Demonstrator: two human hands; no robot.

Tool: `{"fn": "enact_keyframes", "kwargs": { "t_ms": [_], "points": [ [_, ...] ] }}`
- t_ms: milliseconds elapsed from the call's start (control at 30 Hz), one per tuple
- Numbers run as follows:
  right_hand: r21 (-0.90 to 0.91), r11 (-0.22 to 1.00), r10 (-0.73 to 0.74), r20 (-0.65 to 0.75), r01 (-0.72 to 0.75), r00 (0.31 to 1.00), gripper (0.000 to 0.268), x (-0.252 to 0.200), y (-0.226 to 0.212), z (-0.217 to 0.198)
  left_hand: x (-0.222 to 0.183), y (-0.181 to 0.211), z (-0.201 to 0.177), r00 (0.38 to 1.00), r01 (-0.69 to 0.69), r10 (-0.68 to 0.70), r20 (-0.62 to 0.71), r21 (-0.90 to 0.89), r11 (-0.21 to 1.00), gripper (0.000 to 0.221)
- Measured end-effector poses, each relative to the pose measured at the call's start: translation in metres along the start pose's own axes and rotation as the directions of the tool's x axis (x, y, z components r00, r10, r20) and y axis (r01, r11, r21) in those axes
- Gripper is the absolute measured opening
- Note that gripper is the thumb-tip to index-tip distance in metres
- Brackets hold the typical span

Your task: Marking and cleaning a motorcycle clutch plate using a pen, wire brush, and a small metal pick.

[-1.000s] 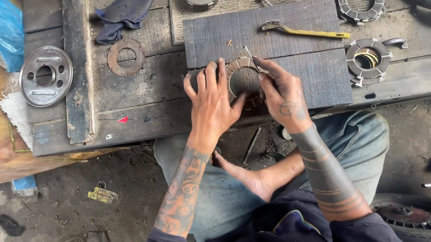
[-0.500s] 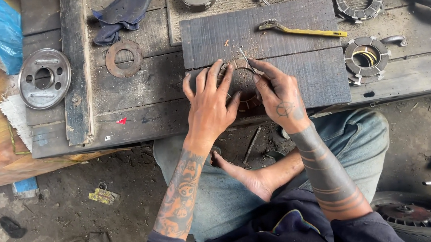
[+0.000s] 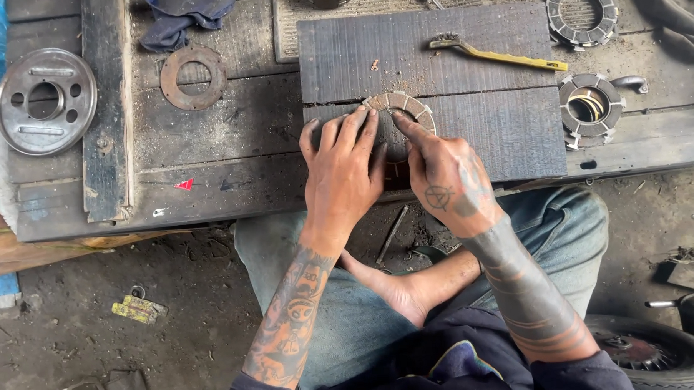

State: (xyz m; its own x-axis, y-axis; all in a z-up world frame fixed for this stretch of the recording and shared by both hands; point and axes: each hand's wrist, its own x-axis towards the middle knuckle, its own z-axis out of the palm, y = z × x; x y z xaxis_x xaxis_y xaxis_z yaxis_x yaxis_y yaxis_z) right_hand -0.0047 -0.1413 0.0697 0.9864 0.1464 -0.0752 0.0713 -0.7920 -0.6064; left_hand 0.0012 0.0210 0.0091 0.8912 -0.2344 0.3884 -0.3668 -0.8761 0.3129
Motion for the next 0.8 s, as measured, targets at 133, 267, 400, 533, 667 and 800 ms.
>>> {"fn": "enact_keyframes", "kwargs": {
  "t_ms": [133, 267, 400, 533, 667, 800],
  "points": [
    [-0.044, 0.999, 0.031, 0.024, -0.03, 0.999, 0.04, 0.0, -0.001, 0.001, 0.0, 0.0, -0.001, 1.0, 0.002, -0.002, -0.002, 0.001, 1.0, 0.041],
    [-0.01, 1.0, 0.017, 0.04, -0.017, 0.999, 0.038, 0.0, -0.016, -0.015, 0.001, 0.0, -0.004, 1.0, 0.006, -0.006, 0.01, -0.015, 1.0, 0.04],
    [0.016, 1.0, 0.003, 0.03, -0.003, 1.0, 0.034, -0.001, -0.02, -0.018, 0.001, 0.001, -0.002, 1.0, 0.009, -0.009, 0.009, -0.01, 1.0, 0.04],
    [0.029, 0.999, 0.043, 0.039, -0.044, 0.998, 0.034, -0.004, -0.021, -0.016, 0.001, 0.001, -0.002, 1.0, 0.009, -0.009, 0.014, -0.014, 1.0, 0.04],
    [-0.022, 0.999, 0.047, 0.011, -0.047, 0.999, 0.036, -0.004, -0.022, -0.012, 0.003, 0.0, -0.002, 1.0, 0.002, -0.002, 0.003, -0.018, 1.0, 0.04],
    [-0.042, 0.998, 0.055, 0.006, -0.055, 0.998, 0.035, -0.003, -0.023, -0.011, 0.001, -0.001, 0.0, 1.0, 0.011, -0.011, 0.007, -0.024, 1.0, 0.04]
  ]
}}
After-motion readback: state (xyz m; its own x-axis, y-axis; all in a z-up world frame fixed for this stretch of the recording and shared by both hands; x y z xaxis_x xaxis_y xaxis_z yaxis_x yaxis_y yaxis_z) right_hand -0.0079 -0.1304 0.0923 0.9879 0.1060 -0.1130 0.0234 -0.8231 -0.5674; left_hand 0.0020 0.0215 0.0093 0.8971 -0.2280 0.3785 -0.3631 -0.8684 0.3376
